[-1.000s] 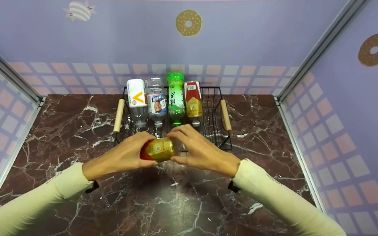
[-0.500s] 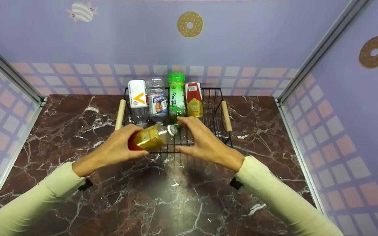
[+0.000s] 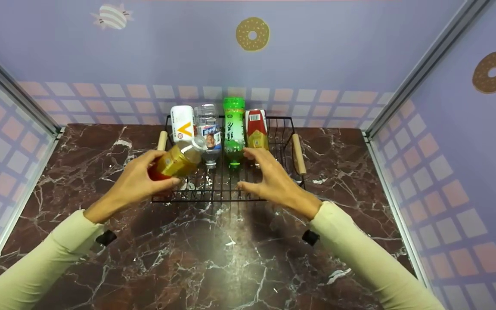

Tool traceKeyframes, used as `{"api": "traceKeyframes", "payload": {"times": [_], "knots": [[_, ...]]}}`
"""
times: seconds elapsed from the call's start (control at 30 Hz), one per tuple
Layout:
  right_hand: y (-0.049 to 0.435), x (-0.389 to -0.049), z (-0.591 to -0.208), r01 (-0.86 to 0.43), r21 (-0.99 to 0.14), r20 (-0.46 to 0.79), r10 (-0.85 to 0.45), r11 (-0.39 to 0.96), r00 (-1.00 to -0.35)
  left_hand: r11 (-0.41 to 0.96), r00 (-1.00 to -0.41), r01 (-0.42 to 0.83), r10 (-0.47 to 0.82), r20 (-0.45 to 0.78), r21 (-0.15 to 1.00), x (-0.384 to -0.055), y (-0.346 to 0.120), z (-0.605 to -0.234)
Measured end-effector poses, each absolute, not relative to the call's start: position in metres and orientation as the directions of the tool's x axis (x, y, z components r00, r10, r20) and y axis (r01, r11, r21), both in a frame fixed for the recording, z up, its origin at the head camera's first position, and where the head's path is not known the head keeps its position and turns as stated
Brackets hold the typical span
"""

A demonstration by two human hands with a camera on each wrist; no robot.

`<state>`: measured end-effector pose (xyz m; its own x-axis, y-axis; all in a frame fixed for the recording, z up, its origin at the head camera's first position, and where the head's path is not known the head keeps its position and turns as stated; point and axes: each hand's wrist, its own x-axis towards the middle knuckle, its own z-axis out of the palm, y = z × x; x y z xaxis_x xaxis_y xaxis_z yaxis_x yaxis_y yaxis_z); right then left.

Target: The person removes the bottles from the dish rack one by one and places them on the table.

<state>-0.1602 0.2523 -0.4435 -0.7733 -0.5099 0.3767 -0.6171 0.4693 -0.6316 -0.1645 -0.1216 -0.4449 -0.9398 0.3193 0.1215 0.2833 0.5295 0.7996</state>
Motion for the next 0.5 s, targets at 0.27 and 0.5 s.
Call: {"api": "traceKeyframes", "payload": {"times": [0.27,0.5], "knots": [[0.258,-0.168,-0.452,-0.515,-0.681,0.31,-0.433,0.52,-0.847,0.494,-0.967,0.243,0.196,0.165,0.835,-0.177,-0.139,-0.452],[0.262,-0.174,-0.46,-0.5,-0.67,0.309,-0.405,0.55,-0.86,0.449,-0.971,0.238,0.091,0.221,0.861,-0.185,-0.15,-0.46]]}}
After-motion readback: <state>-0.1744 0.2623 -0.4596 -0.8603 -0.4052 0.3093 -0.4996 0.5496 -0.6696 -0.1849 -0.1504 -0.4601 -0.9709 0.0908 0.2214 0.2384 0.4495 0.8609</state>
